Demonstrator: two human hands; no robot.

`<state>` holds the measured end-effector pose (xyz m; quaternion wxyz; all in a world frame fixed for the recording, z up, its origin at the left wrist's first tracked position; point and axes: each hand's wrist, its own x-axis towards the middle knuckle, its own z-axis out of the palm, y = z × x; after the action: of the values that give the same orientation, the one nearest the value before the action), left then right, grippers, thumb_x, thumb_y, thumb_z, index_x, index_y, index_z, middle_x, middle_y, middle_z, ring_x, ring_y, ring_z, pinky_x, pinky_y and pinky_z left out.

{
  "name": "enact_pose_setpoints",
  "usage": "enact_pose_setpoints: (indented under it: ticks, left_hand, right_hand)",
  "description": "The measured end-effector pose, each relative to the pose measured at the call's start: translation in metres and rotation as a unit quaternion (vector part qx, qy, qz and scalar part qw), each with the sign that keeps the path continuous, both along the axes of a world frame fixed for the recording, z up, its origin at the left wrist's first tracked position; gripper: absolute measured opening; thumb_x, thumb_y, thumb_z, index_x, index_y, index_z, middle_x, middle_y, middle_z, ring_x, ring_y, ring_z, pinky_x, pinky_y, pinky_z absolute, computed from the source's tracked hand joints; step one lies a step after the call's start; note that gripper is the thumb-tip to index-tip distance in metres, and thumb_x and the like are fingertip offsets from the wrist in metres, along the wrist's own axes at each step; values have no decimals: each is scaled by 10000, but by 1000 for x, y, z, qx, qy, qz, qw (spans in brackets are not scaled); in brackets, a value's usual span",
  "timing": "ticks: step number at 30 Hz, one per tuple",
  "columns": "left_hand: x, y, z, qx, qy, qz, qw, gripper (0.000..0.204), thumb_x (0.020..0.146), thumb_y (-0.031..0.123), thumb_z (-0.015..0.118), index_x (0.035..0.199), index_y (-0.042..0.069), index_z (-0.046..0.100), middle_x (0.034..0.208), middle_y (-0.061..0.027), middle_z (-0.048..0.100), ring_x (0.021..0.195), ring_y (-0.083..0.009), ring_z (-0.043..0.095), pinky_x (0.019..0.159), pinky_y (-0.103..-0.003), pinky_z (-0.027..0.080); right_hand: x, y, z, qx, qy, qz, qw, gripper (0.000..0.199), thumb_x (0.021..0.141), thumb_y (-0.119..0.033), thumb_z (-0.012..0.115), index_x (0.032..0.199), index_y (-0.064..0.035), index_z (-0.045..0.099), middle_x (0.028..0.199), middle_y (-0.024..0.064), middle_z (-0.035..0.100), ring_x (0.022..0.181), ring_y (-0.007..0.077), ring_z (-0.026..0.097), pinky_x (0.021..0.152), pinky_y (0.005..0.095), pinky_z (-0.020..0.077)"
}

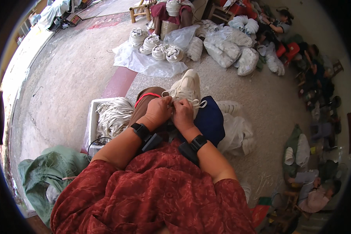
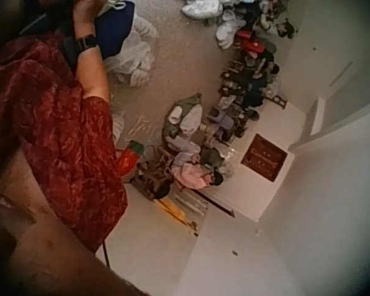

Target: Manually thread laces through the eyelets of a shoe and tighten them.

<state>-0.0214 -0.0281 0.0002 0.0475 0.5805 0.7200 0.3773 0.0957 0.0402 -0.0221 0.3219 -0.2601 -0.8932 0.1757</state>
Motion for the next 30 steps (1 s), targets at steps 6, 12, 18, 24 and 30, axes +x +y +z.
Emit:
enact_pose_setpoints:
  ticks: [6, 12, 18, 24, 30]
  left_hand:
    - [-14, 10, -20, -56, -253, 64, 964, 256, 676, 73, 624, 915, -15, 604, 769, -133, 657, 676, -225, 647, 628, -304, 511]
    - [-20, 7, -19, -53, -278, 59, 957, 436, 642, 71, 657, 1037, -69, 537, 801, -107, 665, 708, -165, 643, 667, -275, 512]
    - [-12, 7, -24, -34, -262, 44, 963, 436, 630, 97, 625, 1042, -9, 535, 805, -100, 645, 745, -209, 633, 688, -304, 498]
    - [-6, 5, -11, 60, -407, -34, 911, 418, 712, 36, 603, 1109, -2, 480, 907, -84, 611, 779, -164, 598, 708, -261, 484]
    - [-31, 0, -18, 149, -709, -53, 687, 311, 785, 12, 588, 1079, 19, 487, 893, -68, 589, 816, -157, 591, 760, -283, 473]
  right_hand:
    - [-10, 2, 5, 107, -45, -42, 992, 41, 706, -77, 560, 735, -65, 586, 735, 114, 517, 723, 309, 516, 656, 396, 415]
    - [31, -3, 19, 17, -16, 139, 990, 21, 696, -33, 555, 702, -30, 575, 722, 122, 511, 708, 316, 534, 634, 386, 434]
    - [89, -1, 28, -250, -162, 212, 931, 9, 707, -28, 592, 715, -23, 593, 765, 135, 546, 726, 316, 559, 642, 376, 449]
    - [68, -20, 5, -69, -42, 168, 982, 130, 702, -76, 622, 815, -20, 589, 815, 148, 561, 799, 324, 556, 679, 371, 456]
    - [53, -26, -2, 61, -209, 139, 966, 182, 689, -68, 568, 856, 2, 581, 865, 136, 571, 906, 298, 517, 702, 412, 413]
